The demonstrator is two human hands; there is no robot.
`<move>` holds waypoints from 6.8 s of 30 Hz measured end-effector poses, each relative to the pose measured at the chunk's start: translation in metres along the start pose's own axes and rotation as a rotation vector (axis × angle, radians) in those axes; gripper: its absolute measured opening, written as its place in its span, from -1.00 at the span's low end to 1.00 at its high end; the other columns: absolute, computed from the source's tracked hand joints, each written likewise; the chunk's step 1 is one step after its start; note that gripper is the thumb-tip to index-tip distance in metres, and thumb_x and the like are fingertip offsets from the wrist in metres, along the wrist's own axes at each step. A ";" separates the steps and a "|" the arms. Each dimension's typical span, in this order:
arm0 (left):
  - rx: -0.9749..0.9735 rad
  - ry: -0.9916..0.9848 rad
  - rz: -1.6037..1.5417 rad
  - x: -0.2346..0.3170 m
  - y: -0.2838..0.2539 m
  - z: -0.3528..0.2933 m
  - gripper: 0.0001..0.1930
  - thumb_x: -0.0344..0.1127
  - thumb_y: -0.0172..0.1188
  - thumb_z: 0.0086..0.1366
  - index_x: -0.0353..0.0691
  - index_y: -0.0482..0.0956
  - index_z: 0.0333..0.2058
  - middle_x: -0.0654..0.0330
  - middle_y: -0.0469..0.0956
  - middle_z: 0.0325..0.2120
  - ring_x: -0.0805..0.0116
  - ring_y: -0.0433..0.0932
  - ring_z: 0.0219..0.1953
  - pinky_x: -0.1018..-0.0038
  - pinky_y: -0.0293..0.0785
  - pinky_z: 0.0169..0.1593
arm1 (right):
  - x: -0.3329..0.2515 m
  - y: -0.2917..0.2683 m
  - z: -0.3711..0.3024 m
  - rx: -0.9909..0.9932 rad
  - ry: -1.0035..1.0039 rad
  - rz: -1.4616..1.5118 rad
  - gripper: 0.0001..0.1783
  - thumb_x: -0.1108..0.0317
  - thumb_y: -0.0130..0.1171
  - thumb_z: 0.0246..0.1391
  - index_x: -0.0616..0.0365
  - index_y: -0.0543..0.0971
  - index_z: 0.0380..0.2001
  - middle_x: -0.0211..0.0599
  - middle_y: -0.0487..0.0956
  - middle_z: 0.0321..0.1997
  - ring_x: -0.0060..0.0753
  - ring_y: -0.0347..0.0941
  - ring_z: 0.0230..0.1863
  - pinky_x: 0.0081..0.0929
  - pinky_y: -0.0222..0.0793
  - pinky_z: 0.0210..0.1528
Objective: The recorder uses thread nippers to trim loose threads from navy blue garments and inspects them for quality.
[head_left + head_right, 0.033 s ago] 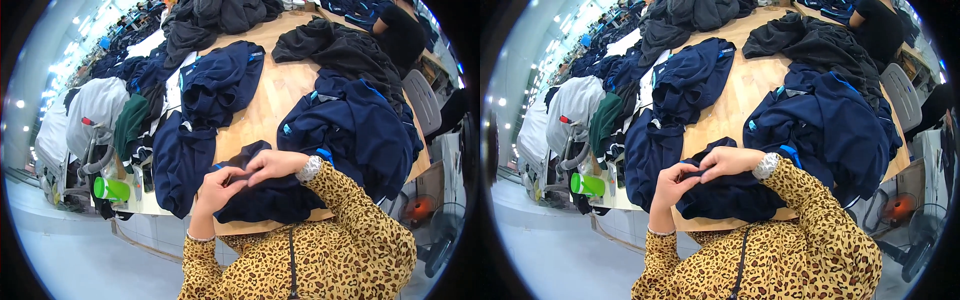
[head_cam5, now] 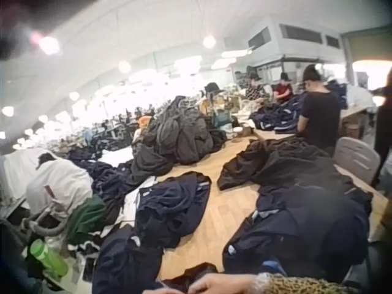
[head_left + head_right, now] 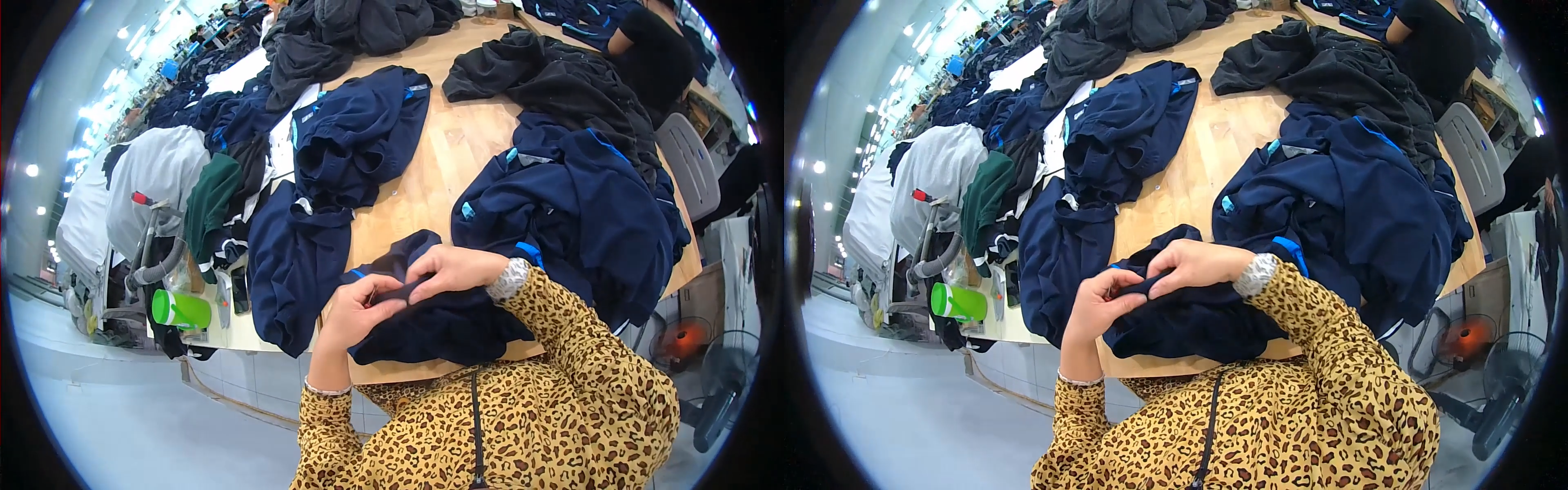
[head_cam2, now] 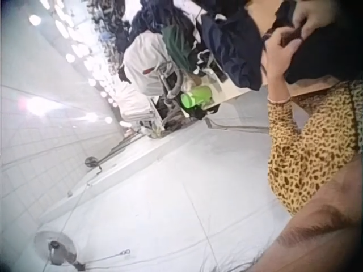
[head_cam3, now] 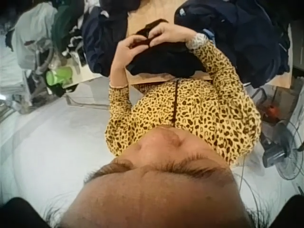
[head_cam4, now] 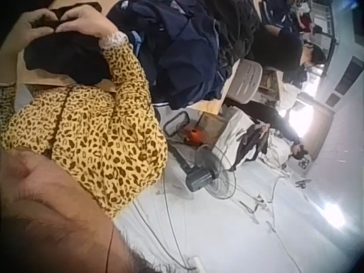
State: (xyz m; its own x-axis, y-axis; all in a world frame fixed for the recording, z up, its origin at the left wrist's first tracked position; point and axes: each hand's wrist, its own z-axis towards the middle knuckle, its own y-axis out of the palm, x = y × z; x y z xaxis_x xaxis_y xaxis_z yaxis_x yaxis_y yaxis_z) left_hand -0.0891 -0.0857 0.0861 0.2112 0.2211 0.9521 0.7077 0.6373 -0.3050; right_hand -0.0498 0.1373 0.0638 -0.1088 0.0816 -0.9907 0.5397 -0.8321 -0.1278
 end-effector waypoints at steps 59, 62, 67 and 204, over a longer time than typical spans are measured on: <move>0.089 0.284 0.943 -0.130 0.053 0.027 -0.75 -0.57 0.16 -0.04 -0.20 0.56 -0.31 0.20 0.52 -0.37 0.20 0.50 -0.32 0.39 0.50 -0.31 | 0.083 0.106 -0.130 1.400 0.139 0.389 -0.64 0.61 0.24 -0.07 0.10 0.31 -0.26 -0.57 0.27 -0.36 -0.83 0.21 -0.42 -0.80 0.16 -0.40; 0.529 0.149 0.455 -0.132 0.042 0.018 -0.79 -0.61 0.10 0.04 -0.23 0.57 -0.33 0.23 0.53 -0.48 0.37 0.47 -0.48 0.50 0.46 -0.36 | 0.081 0.100 -0.129 1.445 0.114 -0.036 -0.53 0.69 0.15 -0.14 0.17 0.31 -0.12 -0.46 0.32 -0.33 -0.65 0.32 -0.34 -0.70 0.28 -0.31; 0.889 -0.159 -0.288 -0.106 0.002 0.000 -0.96 -0.48 0.12 0.23 -0.25 0.55 -0.37 0.42 0.45 -0.57 0.73 0.21 -0.67 0.75 0.10 -0.62 | 0.073 0.086 -0.135 1.284 0.062 -0.599 -0.53 0.77 0.04 -0.21 0.23 0.41 -0.13 -0.24 0.42 -0.31 -0.34 0.41 -0.34 -0.55 0.38 -0.28; 0.037 -0.183 -0.227 -0.040 0.150 0.051 -0.78 -0.28 0.17 0.25 -0.33 0.51 -0.48 0.35 0.40 -0.69 0.67 0.31 -0.63 0.64 0.24 -0.56 | 0.046 0.089 -0.094 1.537 -0.019 -0.107 -0.49 0.66 0.13 -0.04 0.25 0.27 0.01 -0.21 0.41 0.01 -0.50 0.41 -0.09 -0.64 0.39 -0.10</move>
State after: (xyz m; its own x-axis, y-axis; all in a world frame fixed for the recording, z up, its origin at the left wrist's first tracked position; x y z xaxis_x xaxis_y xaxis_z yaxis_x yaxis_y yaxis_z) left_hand -0.0252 0.0387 0.0015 -0.0777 0.1971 0.9773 0.6971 0.7115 -0.0881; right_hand 0.0717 0.1191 0.0024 -0.1067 0.1794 -0.9780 -0.8229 -0.5680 -0.0144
